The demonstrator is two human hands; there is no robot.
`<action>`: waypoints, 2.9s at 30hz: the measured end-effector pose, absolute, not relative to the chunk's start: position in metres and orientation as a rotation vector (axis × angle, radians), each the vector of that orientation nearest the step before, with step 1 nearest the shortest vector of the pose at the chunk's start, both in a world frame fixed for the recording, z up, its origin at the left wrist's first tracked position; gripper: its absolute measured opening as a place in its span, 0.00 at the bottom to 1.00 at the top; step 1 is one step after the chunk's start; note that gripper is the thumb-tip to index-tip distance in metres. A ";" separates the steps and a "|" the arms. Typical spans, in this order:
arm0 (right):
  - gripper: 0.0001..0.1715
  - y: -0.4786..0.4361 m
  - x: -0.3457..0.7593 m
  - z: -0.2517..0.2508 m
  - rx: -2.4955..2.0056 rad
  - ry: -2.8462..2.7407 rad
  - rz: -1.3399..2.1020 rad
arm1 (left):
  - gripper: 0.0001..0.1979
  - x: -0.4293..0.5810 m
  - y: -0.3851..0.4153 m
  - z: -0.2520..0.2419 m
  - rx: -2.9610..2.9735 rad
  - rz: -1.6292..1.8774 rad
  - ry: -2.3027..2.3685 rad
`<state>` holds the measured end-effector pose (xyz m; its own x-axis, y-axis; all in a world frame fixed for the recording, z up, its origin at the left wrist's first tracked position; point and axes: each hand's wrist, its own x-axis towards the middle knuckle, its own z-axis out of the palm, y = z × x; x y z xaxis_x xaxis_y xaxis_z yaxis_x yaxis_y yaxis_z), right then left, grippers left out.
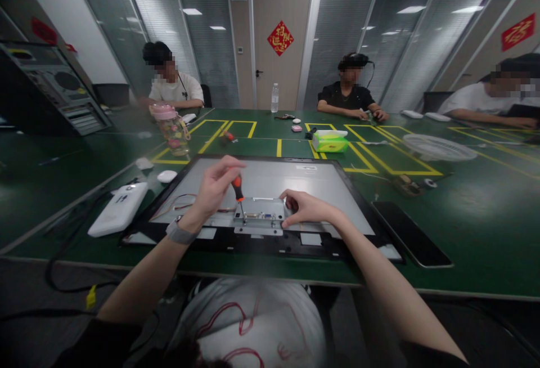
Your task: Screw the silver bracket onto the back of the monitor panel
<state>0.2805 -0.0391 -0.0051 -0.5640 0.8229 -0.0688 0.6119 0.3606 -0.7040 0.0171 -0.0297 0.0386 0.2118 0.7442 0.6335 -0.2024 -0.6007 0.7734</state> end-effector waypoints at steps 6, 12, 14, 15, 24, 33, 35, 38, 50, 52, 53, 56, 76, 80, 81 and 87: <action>0.39 -0.039 0.280 -0.005 -1.269 -2.336 1.002 | 0.09 0.018 -0.032 0.042 1.627 1.449 0.507; 0.39 -0.039 0.281 -0.006 -1.267 -2.340 0.996 | 0.11 0.017 -0.030 0.040 1.633 1.455 0.436; 0.39 -0.039 0.281 -0.006 -1.271 -2.340 0.997 | 0.11 0.016 -0.029 0.039 1.710 1.489 0.482; 0.39 -0.039 0.281 -0.006 -1.271 -2.341 0.997 | 0.11 0.016 -0.029 0.039 1.716 1.483 0.500; 0.39 -0.039 0.281 -0.006 -1.264 -2.340 0.992 | 0.11 0.018 -0.027 0.038 1.682 1.516 0.533; 0.39 -0.039 0.281 -0.005 -1.261 -2.341 0.999 | 0.09 0.019 -0.029 0.040 1.648 1.516 0.507; 0.40 -0.038 0.281 -0.006 -1.261 -2.341 1.001 | 0.07 0.019 -0.030 0.040 1.680 1.527 0.514; 0.40 -0.038 0.282 -0.008 -1.258 -2.336 1.001 | 0.09 0.019 -0.030 0.040 1.620 1.478 0.493; 0.37 -0.040 0.280 -0.005 -1.268 -2.337 1.001 | 0.10 0.020 -0.032 0.040 1.686 1.491 0.511; 0.38 -0.040 0.280 -0.005 -1.273 -2.335 1.005 | 0.07 0.019 -0.031 0.040 1.723 1.537 0.556; 0.38 -0.040 0.280 -0.005 -1.273 -2.335 1.005 | 0.07 0.019 -0.031 0.040 1.711 1.544 0.556; 0.39 -0.039 0.281 -0.006 -1.270 -2.336 0.998 | 0.13 0.018 -0.029 0.038 1.630 1.486 0.490; 0.39 -0.038 0.282 -0.008 -1.263 -2.335 1.006 | 0.09 0.018 -0.031 0.040 1.715 1.529 0.563; 0.40 -0.038 0.282 -0.008 -1.256 -2.328 1.016 | 0.11 0.017 -0.029 0.038 1.693 1.548 0.519; 0.40 -0.038 0.282 -0.007 -1.259 -2.328 1.015 | 0.13 0.017 -0.028 0.038 1.664 1.521 0.496; 0.39 -0.039 0.281 -0.006 -1.267 -2.335 1.009 | 0.07 0.016 -0.031 0.040 1.733 1.537 0.575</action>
<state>0.2808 -0.0391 -0.0057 -0.5666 0.8213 -0.0667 0.6112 0.3647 -0.7025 0.0164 -0.0309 0.0401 0.1830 0.7433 0.6434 -0.1388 -0.6284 0.7654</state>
